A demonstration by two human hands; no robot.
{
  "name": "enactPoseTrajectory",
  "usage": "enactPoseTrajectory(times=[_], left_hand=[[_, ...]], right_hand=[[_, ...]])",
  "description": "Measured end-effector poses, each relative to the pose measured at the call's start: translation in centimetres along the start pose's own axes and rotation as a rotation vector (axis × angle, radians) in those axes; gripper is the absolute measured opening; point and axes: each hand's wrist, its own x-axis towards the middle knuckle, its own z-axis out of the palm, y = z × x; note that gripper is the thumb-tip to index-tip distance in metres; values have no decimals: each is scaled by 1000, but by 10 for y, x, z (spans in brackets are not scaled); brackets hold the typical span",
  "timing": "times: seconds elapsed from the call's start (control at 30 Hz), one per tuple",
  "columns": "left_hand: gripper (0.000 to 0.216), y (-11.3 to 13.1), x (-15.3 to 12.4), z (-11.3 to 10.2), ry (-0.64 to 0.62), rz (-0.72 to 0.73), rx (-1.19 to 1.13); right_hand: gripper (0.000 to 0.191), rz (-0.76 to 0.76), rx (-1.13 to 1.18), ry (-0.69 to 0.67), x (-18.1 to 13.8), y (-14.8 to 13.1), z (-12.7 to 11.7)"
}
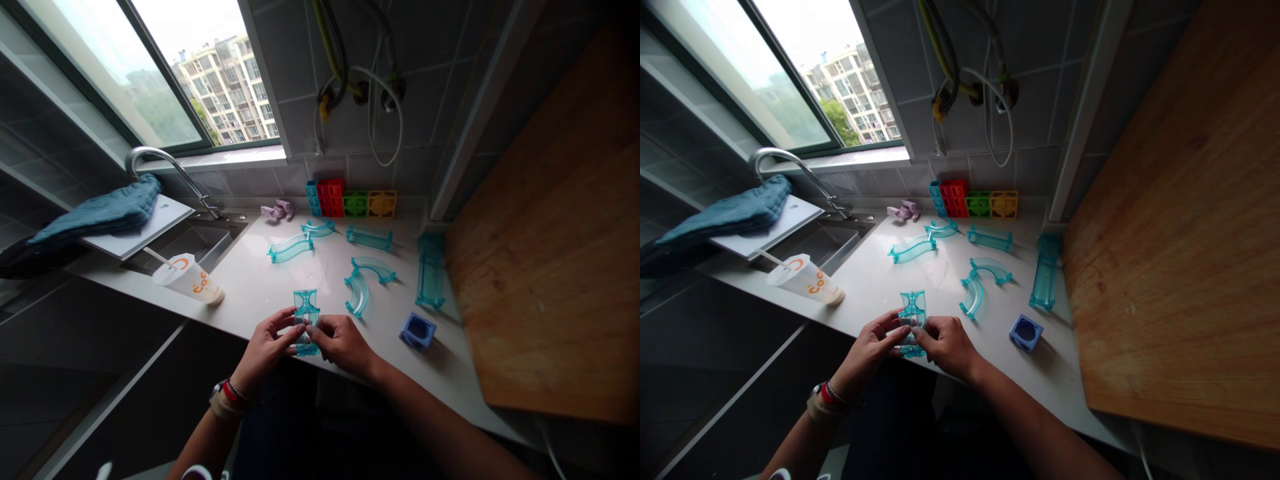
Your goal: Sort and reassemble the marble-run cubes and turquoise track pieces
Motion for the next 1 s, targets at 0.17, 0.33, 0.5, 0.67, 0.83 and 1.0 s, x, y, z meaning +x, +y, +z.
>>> enactPoseTrajectory(times=[0.17, 0.33, 0.5, 0.67, 0.83, 1.0], left_hand=[[68, -2, -1, 0, 6, -12, 20], [65, -3, 0, 1, -18, -9, -4], [62, -1, 1, 3, -6, -18, -22], [57, 4, 3, 6, -1, -39, -58], [54, 3, 8, 2, -12, -74, -246], [44, -3, 14, -15, -30, -193, -613]], right_hand=[[45, 10, -11, 7, -1, 2, 1], [46, -1, -31, 19, -1, 4, 2], [47, 5, -1, 13, 0, 5, 2], [52, 22, 43, 17, 1, 4, 2], [58, 31, 123, 101, 6, 8, 3], [58, 52, 192, 207, 9, 14, 4]])
